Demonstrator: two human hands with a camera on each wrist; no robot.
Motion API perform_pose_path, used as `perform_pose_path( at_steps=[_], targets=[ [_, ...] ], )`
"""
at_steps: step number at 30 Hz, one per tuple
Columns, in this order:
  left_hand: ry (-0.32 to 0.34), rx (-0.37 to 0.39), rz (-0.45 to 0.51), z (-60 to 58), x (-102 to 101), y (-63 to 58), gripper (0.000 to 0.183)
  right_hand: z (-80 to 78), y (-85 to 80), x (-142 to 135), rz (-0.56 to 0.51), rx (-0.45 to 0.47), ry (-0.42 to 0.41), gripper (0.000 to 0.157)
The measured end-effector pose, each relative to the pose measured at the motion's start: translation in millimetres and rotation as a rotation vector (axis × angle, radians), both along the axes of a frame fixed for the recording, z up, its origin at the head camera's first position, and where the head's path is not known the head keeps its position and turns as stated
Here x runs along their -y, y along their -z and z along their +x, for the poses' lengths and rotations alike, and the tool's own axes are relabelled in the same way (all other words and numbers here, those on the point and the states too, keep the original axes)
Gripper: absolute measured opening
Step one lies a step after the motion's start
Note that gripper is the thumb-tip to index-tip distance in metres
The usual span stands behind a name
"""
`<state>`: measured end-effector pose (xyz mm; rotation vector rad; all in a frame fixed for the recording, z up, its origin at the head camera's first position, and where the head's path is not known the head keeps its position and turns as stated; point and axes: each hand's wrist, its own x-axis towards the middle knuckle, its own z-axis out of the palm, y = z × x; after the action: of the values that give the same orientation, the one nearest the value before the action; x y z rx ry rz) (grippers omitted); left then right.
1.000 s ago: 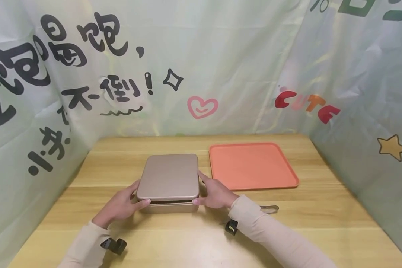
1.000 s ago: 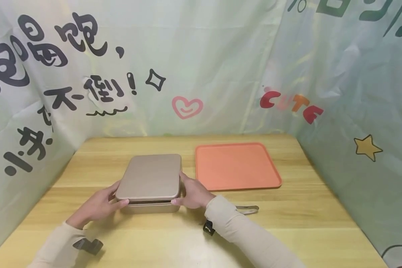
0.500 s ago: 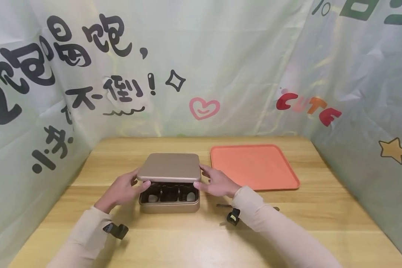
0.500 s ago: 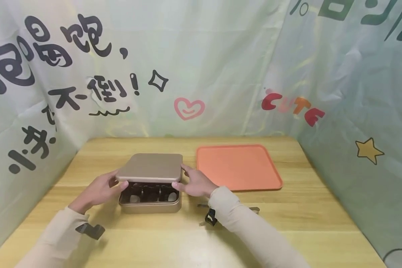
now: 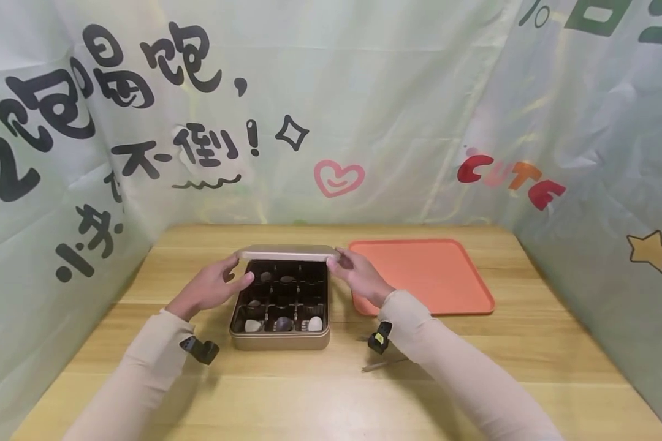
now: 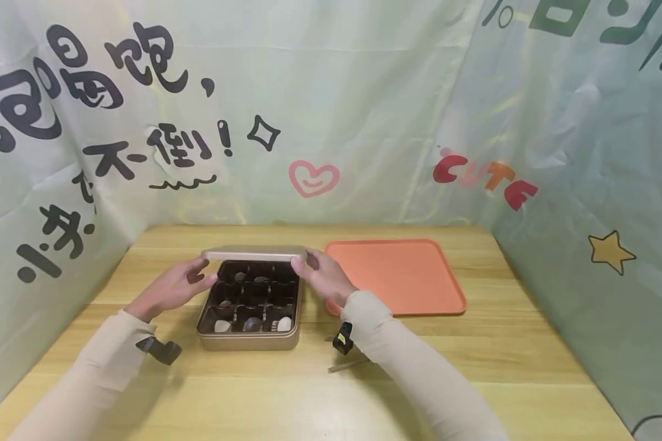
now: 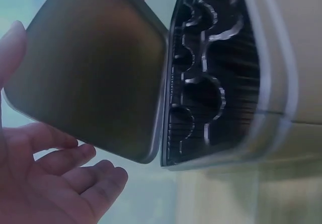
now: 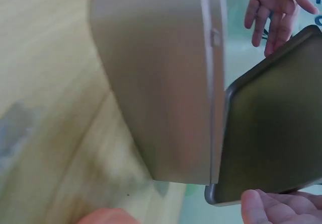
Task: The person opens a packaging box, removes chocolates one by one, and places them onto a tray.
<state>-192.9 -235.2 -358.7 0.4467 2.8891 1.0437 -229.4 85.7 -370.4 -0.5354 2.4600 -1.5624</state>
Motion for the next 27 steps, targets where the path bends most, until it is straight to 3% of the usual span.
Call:
perform_pose_path(
  at_steps=[6, 11, 17, 21, 27],
  targets=[
    [0.037, 0.060, 0.067, -15.4, -1.3, 0.6, 0.081, -11.7, -2.0, 2.9, -0.128, 0.056, 0.040, 0.067],
    [0.049, 0.080, 0.162, -31.9, -5.6, -2.2, 0.081, -27.1, -7.6, 6.4, -0.198, 0.049, 0.081, 0.059],
    [0.053, 0.075, 0.257, -53.8, -12.6, -5.3, 0.076, -46.0, -11.8, 9.0, -0.243, 0.079, 0.108, 0.066],
    [0.041, 0.062, 0.295, -58.7, -14.2, -3.5, 0.074, -52.3, -8.1, 12.8, -0.269, 0.079, 0.095, 0.061],
    [0.007, 0.119, 0.311, -57.8, -13.5, 3.9, 0.075, -55.2, 1.2, 14.9, -0.365, 0.183, 0.072, 0.064]
  ],
)
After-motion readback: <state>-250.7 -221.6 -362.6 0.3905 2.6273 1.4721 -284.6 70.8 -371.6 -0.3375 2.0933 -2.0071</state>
